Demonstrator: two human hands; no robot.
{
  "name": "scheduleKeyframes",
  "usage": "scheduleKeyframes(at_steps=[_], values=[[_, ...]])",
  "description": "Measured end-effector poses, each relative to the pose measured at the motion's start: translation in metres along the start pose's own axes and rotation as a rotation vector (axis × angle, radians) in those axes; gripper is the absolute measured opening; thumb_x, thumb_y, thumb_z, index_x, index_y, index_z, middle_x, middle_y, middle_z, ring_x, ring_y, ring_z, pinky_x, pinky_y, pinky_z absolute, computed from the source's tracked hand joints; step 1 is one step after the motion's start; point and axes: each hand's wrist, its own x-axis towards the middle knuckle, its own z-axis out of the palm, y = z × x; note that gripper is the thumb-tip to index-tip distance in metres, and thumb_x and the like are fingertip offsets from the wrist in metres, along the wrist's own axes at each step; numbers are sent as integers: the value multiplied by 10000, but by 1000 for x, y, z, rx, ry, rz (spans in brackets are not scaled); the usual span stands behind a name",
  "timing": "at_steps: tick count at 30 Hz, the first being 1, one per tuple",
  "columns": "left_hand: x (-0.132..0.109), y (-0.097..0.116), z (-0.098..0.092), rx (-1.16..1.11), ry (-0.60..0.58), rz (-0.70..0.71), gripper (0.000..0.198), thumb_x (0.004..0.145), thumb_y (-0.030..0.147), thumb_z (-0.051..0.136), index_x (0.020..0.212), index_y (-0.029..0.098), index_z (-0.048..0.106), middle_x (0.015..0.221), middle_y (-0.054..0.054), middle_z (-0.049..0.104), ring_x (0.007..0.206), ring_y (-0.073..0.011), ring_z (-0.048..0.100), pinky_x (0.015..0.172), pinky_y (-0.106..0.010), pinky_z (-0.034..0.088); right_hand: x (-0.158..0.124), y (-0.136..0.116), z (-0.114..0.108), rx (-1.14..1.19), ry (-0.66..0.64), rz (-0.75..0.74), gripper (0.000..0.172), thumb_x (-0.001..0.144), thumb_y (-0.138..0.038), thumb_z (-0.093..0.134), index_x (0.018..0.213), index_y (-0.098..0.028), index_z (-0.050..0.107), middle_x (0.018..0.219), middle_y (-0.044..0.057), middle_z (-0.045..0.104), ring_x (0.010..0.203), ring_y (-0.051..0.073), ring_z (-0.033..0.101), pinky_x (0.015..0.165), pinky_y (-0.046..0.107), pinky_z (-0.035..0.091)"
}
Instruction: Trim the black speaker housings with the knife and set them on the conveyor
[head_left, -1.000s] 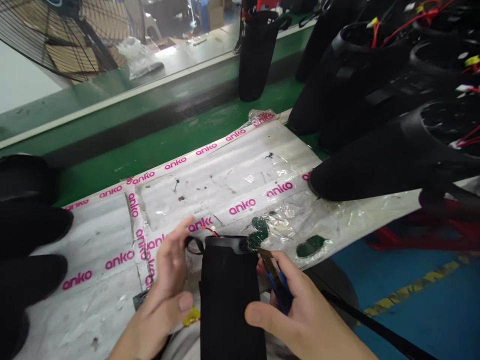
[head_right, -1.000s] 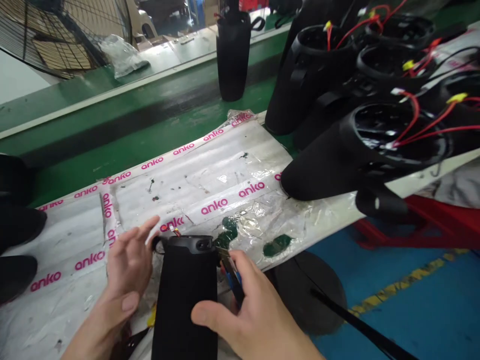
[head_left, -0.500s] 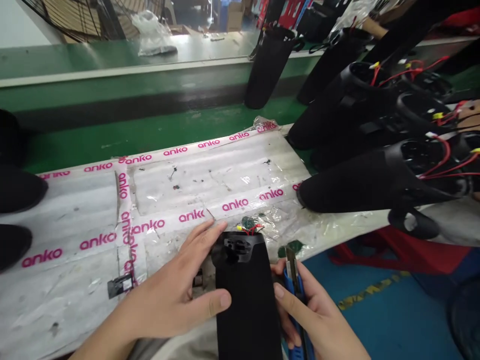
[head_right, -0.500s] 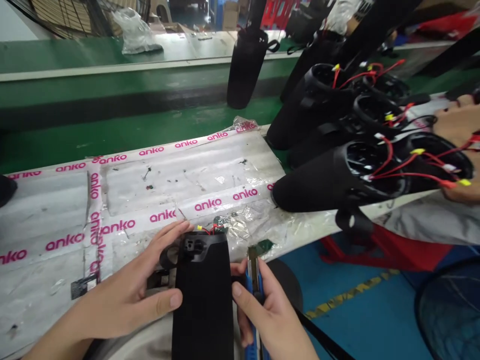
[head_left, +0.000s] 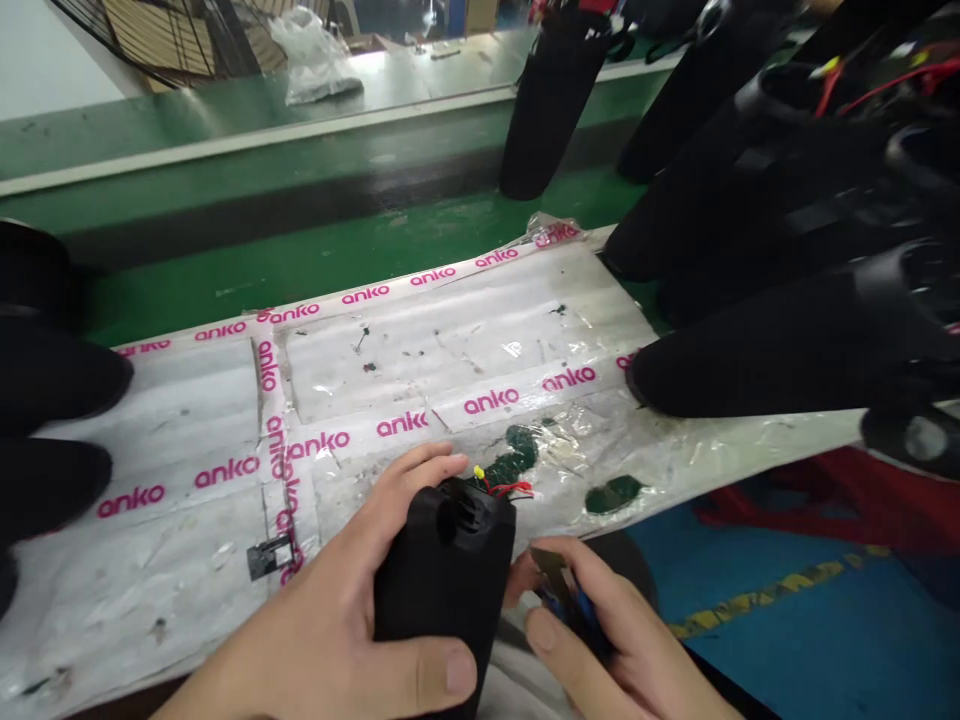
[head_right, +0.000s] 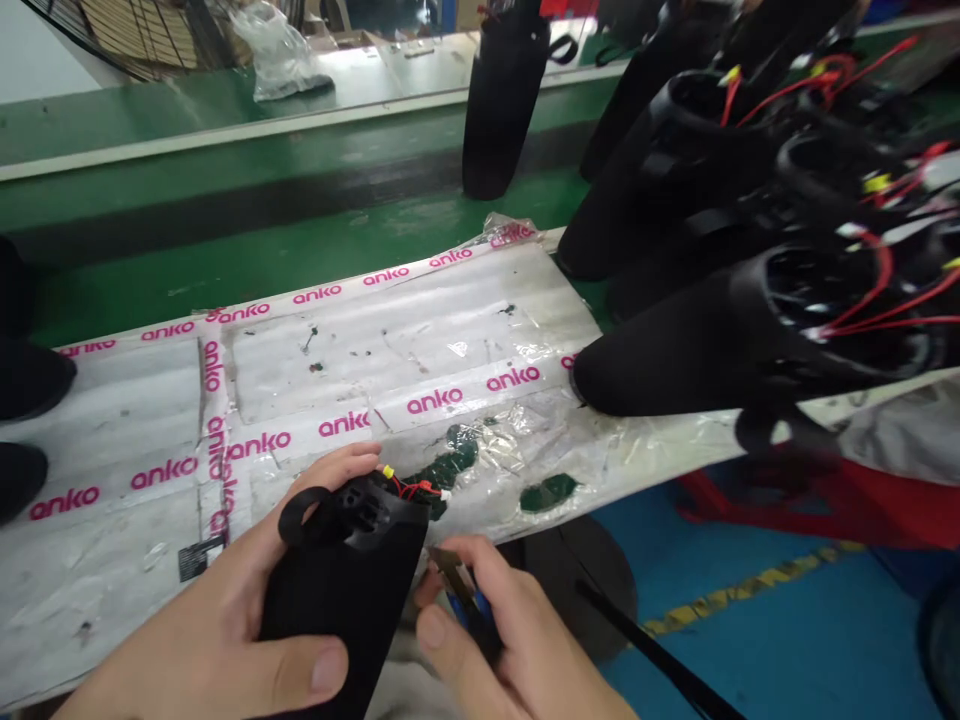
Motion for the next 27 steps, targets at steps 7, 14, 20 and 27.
scheduleKeyframes(at_steps=[7,14,20,27], values=[[-1,-4,-6,148,-39,31,956,856,466,928,1631,603,387,1849,44,275,1735,-461,91,1334,-768,196,31,-12,-20,-873,143,-837,263,1009,-68,452,1216,-170,577,815,17,717,602,214,674,532,363,487],[-3,-3,-6,108,-29,-18,960,831,505,935,1624,602,404,1843,35,260,1708,-476,216,1329,-732,269,44,-18,-30,-963,53,-847,332,948,-76,477,1253,-156,580,858,12,704,653,208,655,621,371,422],[-2,1,-6,138,-35,-35,960,854,461,923,1635,605,384,1839,26,269,1718,-464,192,1334,-724,262,45,-16,-19,-953,119,-821,347,888,-37,457,1178,-187,573,800,-8,671,618,212,604,625,386,377],[-1,0,-8,124,-49,-35,951,844,512,926,1628,606,397,1833,26,275,1710,-461,215,1339,-723,252,46,-20,-24,-963,71,-831,351,878,-43,476,1185,-180,578,817,-10,700,636,199,661,620,383,391]])
